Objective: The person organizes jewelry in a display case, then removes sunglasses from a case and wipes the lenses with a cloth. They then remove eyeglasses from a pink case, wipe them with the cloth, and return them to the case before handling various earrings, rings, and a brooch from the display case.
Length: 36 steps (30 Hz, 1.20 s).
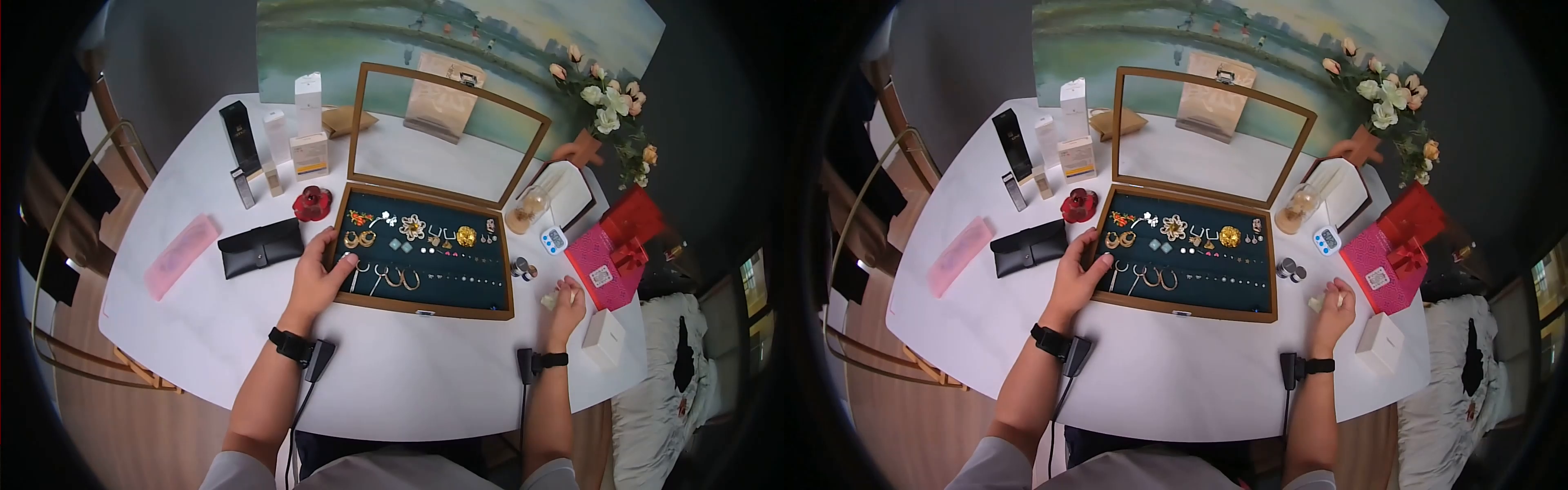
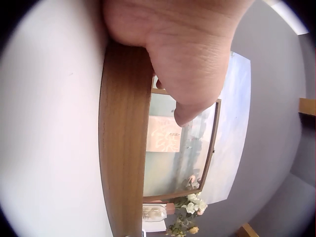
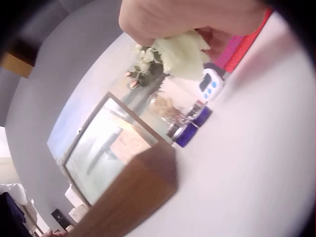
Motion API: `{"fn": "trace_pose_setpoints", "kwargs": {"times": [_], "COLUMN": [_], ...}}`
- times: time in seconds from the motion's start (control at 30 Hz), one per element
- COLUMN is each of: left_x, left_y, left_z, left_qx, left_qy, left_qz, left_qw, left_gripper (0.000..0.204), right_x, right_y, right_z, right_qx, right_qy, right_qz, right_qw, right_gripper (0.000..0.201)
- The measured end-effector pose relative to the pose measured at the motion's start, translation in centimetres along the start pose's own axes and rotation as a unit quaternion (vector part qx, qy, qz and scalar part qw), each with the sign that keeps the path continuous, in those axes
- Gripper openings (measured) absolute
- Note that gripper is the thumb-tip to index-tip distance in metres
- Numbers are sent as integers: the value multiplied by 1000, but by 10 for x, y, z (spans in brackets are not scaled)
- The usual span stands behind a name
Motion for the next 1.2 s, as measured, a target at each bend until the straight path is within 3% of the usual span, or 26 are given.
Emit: {"fn": "trace_pose_setpoints", "kwargs": {"times": [0.07, 0.1, 0.17, 0.23, 0.3, 0.33, 0.4, 0.53, 0.7, 0.77, 0.8, 0.83, 0.87, 0.93, 1.0, 1.07, 1.1, 1.17, 1.2], "left_x": [3, 3, 3, 3, 2, 2, 1, 0, -2, -2, -5, -9, -13, -29, -45, -59, -63, -67, -68], "left_y": [5, 6, 5, 4, 1, 0, 0, -4, -10, -10, -17, -23, -29, -56, -65, -64, -60, -57, -51], "left_z": [1, 1, 2, 3, 4, 4, 2, 3, 3, 1, 6, 11, 11, 15, 3, -22, -35, -58, -68], "left_qx": [6, 15, 28, 40, 58, 57, 66, 71, 76, 76, 92, 108, 109, 116, 83, -33, -33, -4, -1], "left_qy": [-6, -14, -27, -42, -47, -48, -32, -38, -40, -35, -89, -145, -145, -191, -184, -66, -34, 34, 79], "left_qz": [-6, -15, -21, -29, -38, -38, -21, -29, -16, -11, -58, -105, -104, -118, -117, -108, -93, -96, -78], "left_qw": [1000, 1000, 999, 998, 996, 996, 997, 996, 996, 996, 990, 978, 978, 968, 972, 991, 995, 995, 994], "left_gripper": [61, 59, 59, 58, 55, 55, 51, 50, 50, 49, 47, 46, 46, 39, 29, 22, 16, 17, 20], "right_x": [7, 16, 32, 39, 37, 42, 39, 38, 35, 39, 36, 25, 14, -33, -87, -124, -136, -164, -169], "right_y": [36, 39, 49, 54, 67, 68, 50, 60, 46, 57, 58, 74, 94, 133, 131, 140, 140, 131, 129], "right_z": [-20, -27, -62, -109, -154, -168, -200, -222, -235, -231, -225, -221, -216, -194, -177, -162, -160, -159, -158], "right_qx": [2, -94, -67, -86, -178, -179, -345, -469, -489, -436, -436, -274, -102, -28, 114, 148, 150, 204, 208], "right_qy": [76, 110, 149, 249, 397, 397, 499, 470, 491, 426, 425, 444, 448, 486, 498, 497, 494, 514, 510], "right_qz": [-34, -40, 81, 99, 141, 142, 133, 104, 73, 112, 109, 73, 35, 2, -16, -59, -66, -194, -199], "right_qw": [997, 989, 983, 960, 889, 889, 783, 741, 718, 785, 786, 850, 887, 873, 859, 853, 854, 810, 810], "right_gripper": [6, 7, 14, 21, 27, 27, 30, 37, 38, 35, 35, 33, 31, 24, 19, 18, 18, 18, 18]}}
Point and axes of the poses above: each hand's wrist, its own x-axis towards the middle knuckle, its own z-axis out of the back of the hand, y = z × x, the point moved 7 cm from there along x, towards the middle knuckle, and after that the axes turned 12 degrees about z, right-handed, at the moved point
